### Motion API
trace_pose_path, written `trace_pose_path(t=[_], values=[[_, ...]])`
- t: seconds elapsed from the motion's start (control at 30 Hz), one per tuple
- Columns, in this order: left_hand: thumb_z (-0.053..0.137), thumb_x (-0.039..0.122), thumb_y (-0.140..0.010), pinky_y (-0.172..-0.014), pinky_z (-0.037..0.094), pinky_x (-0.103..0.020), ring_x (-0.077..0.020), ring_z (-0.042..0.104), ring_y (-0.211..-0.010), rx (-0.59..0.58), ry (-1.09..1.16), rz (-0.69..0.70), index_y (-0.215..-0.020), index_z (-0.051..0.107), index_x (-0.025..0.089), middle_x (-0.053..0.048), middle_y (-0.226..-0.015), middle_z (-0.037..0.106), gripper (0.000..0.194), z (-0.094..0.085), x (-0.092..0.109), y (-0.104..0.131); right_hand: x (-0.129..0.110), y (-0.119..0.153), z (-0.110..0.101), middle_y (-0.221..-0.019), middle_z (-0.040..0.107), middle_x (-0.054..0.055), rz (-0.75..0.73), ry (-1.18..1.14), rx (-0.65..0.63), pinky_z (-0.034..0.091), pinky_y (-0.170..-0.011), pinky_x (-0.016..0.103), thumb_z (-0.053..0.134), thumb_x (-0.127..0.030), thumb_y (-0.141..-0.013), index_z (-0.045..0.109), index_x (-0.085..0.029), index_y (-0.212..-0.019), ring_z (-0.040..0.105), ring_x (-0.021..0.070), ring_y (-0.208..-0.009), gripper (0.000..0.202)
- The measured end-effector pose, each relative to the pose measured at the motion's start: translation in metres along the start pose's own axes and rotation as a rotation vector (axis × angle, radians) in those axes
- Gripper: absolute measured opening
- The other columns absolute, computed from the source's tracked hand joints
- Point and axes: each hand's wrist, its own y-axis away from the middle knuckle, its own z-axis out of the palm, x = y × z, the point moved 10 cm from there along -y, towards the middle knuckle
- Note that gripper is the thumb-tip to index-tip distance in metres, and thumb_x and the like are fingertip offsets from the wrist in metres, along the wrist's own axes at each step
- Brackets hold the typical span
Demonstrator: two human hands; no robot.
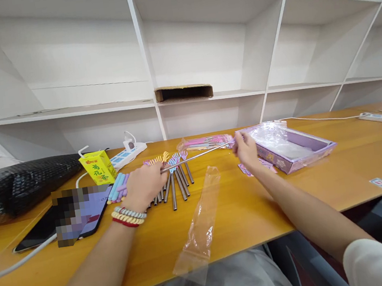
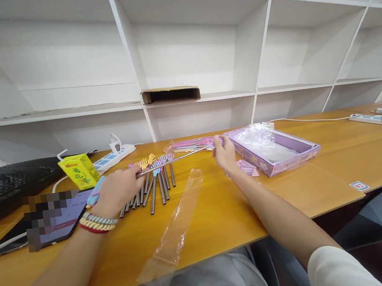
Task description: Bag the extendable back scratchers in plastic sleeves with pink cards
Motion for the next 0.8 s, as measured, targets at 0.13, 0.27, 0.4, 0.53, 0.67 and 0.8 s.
trace_pose_path(t=[0.13, 0.27, 0.4, 0.53, 0.67, 0.8], values=[[0.04, 0.036, -0.083, -0.054, 0.039, -0.033, -0.026, 0.061, -0.059, -0.059, 0.08, -0.039, -0.081, 0.065, 0.019, -0.011, -0.064, 0.065, 0.031, -0.002, 0.017, 0.006, -0.005, 0.041, 0.062, -0.054, 0.054, -0.007, 0.032, -0.154, -0.171, 0.038, -0.044, 0.021, 0.046, -0.061, -0.078, 0.04, -0.022, -0.105, 0.051, 0.0107, -0.043, 0.048], [0.039, 0.038, -0.084, -0.057, 0.04, -0.037, -0.0288, 0.062, -0.062, -0.096, 0.1, -0.087, -0.082, 0.066, 0.016, -0.014, -0.066, 0.065, 0.035, -0.002, 0.018, 0.011, 0.002, 0.051, 0.076, -0.053, 0.056, -0.006, 0.081, -0.173, -0.216, 0.039, -0.042, 0.021, 0.047, -0.06, -0.079, 0.037, -0.021, -0.107, 0.055, 0.0114, -0.043, 0.049], [0.04, 0.05, -0.083, -0.056, 0.039, -0.035, -0.0286, 0.062, -0.063, -0.035, 0.076, -0.088, -0.079, 0.066, 0.017, -0.013, -0.065, 0.065, 0.042, -0.011, 0.018, 0.009, 0.007, 0.039, 0.066, -0.057, 0.059, -0.004, 0.114, -0.163, -0.225, 0.037, -0.039, 0.022, 0.049, -0.06, -0.076, 0.04, -0.02, -0.11, 0.055, 0.013, -0.044, 0.053], [0.04, 0.057, -0.082, -0.056, 0.038, -0.03, -0.0244, 0.062, -0.069, -0.036, 0.228, 0.022, -0.084, 0.065, 0.02, -0.008, -0.073, 0.068, 0.044, -0.006, 0.017, 0.003, -0.012, 0.022, 0.043, -0.07, 0.062, 0.0, -0.147, 0.134, -0.217, 0.041, -0.052, 0.025, 0.062, -0.054, -0.07, 0.057, -0.019, -0.105, 0.055, 0.0127, -0.055, 0.05], [0.037, 0.042, -0.089, -0.059, 0.038, -0.029, -0.0216, 0.063, -0.078, -0.033, 0.297, 0.235, -0.091, 0.064, 0.022, -0.005, -0.085, 0.069, 0.033, -0.001, 0.025, 0.005, -0.025, 0.021, 0.033, -0.054, 0.052, 0.0, -0.383, 0.516, -0.222, 0.032, -0.054, 0.025, 0.053, -0.052, -0.078, 0.066, -0.016, -0.071, 0.042, 0.0099, -0.051, 0.039], [0.031, 0.037, -0.091, -0.054, 0.035, -0.03, -0.0222, 0.062, -0.068, -0.06, 0.153, 0.294, -0.083, 0.061, 0.019, -0.007, -0.078, 0.067, 0.035, 0.003, 0.036, 0.01, -0.026, 0.027, 0.035, -0.043, 0.032, -0.003, -0.352, 0.587, -0.199, 0.021, -0.047, 0.024, 0.041, -0.058, -0.082, 0.058, -0.013, -0.05, 0.026, 0.007, -0.045, 0.057]])
